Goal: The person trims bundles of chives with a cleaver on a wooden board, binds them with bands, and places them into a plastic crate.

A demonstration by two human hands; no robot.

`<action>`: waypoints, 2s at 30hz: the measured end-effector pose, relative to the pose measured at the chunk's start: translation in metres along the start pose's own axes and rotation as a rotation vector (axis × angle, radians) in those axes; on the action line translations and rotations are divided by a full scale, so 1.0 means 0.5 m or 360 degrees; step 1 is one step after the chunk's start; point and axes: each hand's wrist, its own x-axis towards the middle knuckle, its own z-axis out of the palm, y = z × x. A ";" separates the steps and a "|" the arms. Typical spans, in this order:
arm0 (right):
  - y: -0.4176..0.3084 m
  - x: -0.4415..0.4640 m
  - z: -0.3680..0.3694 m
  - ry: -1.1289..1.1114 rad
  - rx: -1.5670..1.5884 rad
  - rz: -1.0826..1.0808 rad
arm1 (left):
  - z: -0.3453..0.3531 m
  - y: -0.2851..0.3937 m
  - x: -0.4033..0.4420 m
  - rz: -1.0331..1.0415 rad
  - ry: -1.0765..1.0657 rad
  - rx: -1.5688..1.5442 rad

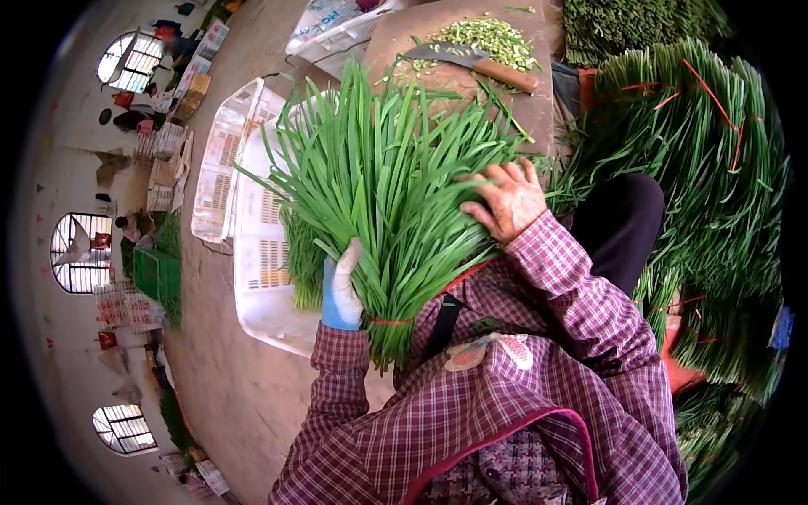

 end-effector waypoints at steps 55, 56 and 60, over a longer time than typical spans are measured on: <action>-0.372 0.141 -0.128 0.0289 0.0643 -0.0483 | 0.027 0.215 0.033 0.0880 -0.0479 -0.0709; -0.364 0.142 -0.144 0.0222 0.0715 -0.0518 | 0.025 0.245 0.028 0.0843 -0.0493 -0.0667; -0.318 0.167 -0.192 0.0375 0.1126 -0.0470 | -0.032 0.319 0.024 0.0751 -0.0795 -0.0444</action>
